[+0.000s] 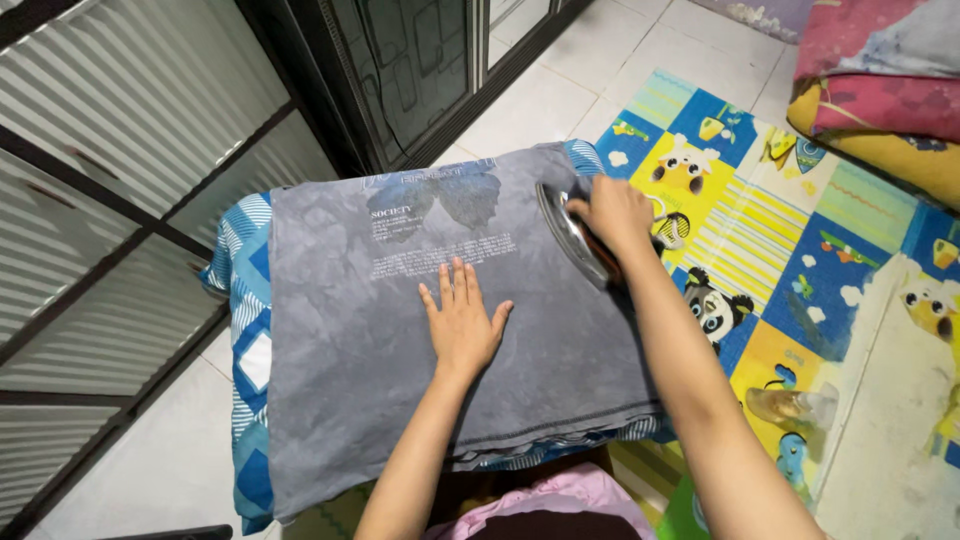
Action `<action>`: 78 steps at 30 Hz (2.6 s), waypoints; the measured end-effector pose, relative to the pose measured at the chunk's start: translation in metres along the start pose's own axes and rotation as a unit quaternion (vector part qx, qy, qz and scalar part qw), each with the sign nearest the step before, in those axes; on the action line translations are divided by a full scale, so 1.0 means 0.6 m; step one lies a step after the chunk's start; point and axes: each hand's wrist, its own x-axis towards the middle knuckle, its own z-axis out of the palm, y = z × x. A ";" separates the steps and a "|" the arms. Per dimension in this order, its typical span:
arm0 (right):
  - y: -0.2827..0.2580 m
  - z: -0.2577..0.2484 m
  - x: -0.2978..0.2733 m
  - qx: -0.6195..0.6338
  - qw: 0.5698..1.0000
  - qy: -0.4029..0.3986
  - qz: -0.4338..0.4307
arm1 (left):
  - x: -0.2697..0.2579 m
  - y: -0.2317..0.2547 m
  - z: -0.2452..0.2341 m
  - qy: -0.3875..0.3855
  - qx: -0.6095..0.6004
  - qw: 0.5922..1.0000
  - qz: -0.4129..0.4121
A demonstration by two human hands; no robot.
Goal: The person irons a gray t-shirt on a small ironing board. They smooth the fabric with one hand while moving the iron with the other, then flip the shirt to iron the other side and fold it.
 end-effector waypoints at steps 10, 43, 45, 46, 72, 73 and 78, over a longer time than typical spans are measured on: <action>0.096 -0.085 -0.180 -0.028 0.976 -0.126 -0.178 | -0.008 -0.017 0.022 0.014 -0.012 0.999 0.033; -0.020 -0.051 -0.226 -0.029 0.948 -0.058 -0.311 | -0.086 -0.232 -0.060 0.039 0.100 0.993 -0.057; 0.012 -0.053 -0.196 -0.057 0.971 -0.028 -0.229 | -0.091 -0.264 -0.064 0.048 0.102 0.990 -0.081; 0.026 -0.054 -0.181 -0.065 0.979 -0.010 -0.195 | -0.092 -0.279 -0.064 0.058 0.100 0.988 -0.098; -0.237 -0.034 -0.123 -0.076 0.943 -0.122 -0.301 | -0.008 -0.547 -0.006 0.187 -0.293 0.888 -0.301; -0.238 -0.036 -0.126 -0.074 0.944 -0.123 -0.297 | -0.009 -0.550 0.000 0.195 -0.301 0.887 -0.291; -0.292 -0.031 -0.137 -0.059 0.942 -0.113 -0.310 | -0.010 -0.560 0.020 0.199 -0.262 0.902 -0.281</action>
